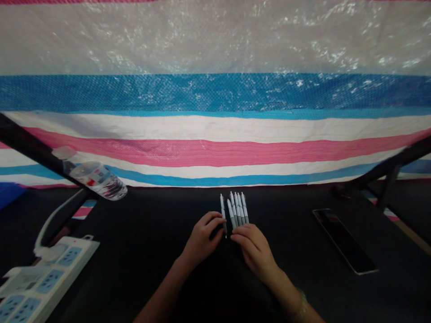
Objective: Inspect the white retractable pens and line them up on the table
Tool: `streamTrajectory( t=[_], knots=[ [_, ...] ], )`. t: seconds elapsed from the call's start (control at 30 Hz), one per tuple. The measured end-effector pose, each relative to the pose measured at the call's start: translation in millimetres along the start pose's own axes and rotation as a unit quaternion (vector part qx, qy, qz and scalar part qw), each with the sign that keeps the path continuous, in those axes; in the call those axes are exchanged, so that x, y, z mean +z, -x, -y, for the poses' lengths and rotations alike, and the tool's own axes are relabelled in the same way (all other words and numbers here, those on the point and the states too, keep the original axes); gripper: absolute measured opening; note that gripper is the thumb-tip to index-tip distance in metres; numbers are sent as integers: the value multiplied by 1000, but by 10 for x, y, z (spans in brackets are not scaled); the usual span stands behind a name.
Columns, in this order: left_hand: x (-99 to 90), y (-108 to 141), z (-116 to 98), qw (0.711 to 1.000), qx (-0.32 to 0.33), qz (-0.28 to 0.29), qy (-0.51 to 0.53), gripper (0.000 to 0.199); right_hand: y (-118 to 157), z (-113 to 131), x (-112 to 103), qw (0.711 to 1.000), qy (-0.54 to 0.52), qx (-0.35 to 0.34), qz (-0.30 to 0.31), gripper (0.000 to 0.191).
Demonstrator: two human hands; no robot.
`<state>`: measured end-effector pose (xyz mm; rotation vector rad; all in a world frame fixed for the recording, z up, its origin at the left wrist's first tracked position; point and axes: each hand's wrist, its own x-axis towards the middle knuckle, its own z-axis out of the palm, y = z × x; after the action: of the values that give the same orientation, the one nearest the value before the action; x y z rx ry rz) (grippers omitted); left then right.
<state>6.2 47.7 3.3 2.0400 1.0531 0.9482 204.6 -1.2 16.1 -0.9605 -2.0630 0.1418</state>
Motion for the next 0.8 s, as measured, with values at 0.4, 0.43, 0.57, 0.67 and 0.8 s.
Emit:
streamTrajectory(
  t=[0.4, 0.43, 0.57, 0.67, 0.8],
  knots=[
    [-36, -42, -44, 899, -253, -89, 346, 37, 52, 238, 15, 912, -147, 166, -345, 25],
    [-21, -46, -63, 875, -273, -83, 390, 39, 65, 269, 33, 923, -151, 158, -318, 25],
    [-4, -57, -111, 792, -312, -101, 515, 35, 111, 380, 134, 947, -194, 172, -191, 22],
    [-41, -64, -94, 770, -307, -126, 544, 31, 97, 430, 211, 913, -280, 262, -140, 15],
    [-70, -68, -48, 762, -296, -141, 559, 28, 50, 457, 280, 812, -422, 389, -107, 14]
  ],
)
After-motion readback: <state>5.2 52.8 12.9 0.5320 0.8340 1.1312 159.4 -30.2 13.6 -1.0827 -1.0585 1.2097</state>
